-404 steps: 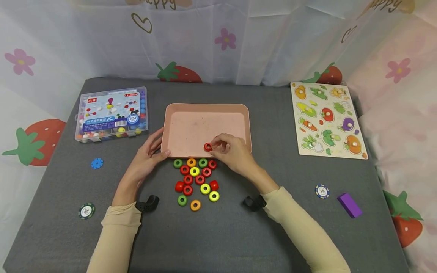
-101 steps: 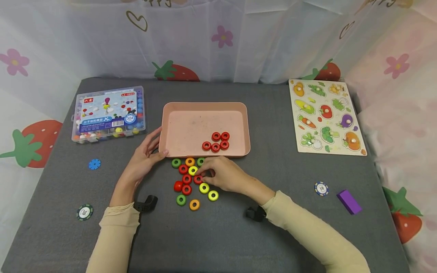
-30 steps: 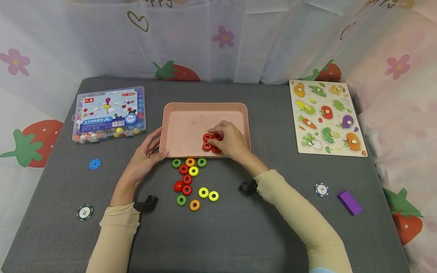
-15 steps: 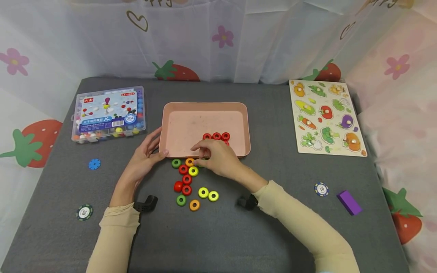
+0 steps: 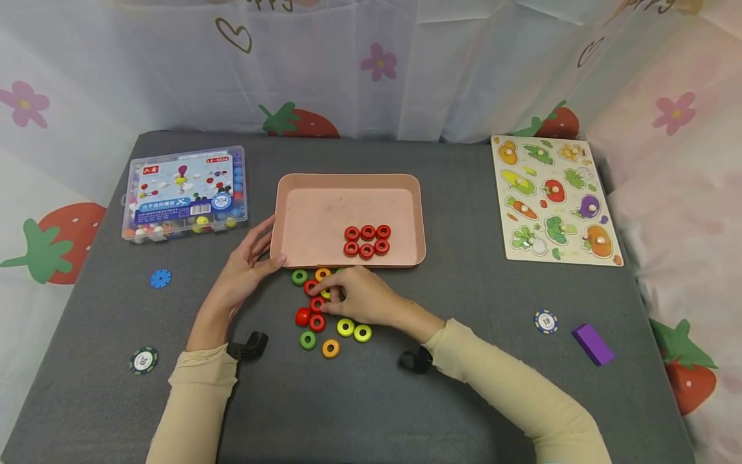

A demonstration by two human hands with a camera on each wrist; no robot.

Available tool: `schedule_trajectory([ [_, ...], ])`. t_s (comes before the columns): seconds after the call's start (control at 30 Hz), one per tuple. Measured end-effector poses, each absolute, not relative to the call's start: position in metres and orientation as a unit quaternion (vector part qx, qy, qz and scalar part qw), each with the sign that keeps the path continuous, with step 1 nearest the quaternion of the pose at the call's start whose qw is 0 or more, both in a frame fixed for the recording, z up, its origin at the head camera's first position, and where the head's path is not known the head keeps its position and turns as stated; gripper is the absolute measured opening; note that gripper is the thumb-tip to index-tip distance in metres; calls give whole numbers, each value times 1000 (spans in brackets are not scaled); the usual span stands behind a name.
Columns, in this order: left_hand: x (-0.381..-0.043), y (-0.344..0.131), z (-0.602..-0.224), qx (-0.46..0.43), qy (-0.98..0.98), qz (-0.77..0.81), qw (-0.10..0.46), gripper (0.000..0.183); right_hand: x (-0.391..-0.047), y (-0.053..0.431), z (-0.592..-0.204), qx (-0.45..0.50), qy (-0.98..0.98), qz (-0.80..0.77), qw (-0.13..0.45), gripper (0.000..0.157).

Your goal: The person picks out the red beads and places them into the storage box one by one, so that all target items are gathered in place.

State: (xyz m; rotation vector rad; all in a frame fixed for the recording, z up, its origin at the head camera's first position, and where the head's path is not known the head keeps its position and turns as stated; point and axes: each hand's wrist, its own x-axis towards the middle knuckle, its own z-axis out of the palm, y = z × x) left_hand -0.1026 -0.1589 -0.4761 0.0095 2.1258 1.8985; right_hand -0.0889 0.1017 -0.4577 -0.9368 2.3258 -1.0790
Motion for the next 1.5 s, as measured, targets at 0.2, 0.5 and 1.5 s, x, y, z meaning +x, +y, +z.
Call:
schedule_trajectory([
  [0.2, -103, -160, -476, 3, 738, 658, 149, 76, -88, 102, -464, -340, 828, -384, 226, 32],
  [0.5, -103, -159, -476, 4, 742, 653, 148, 76, -86, 101, -469, -345, 841, -362, 209, 29],
  [1.5, -103, -160, -477, 2, 738, 658, 148, 76, -142, 103, -449, -206, 880, -425, 59, 25],
])
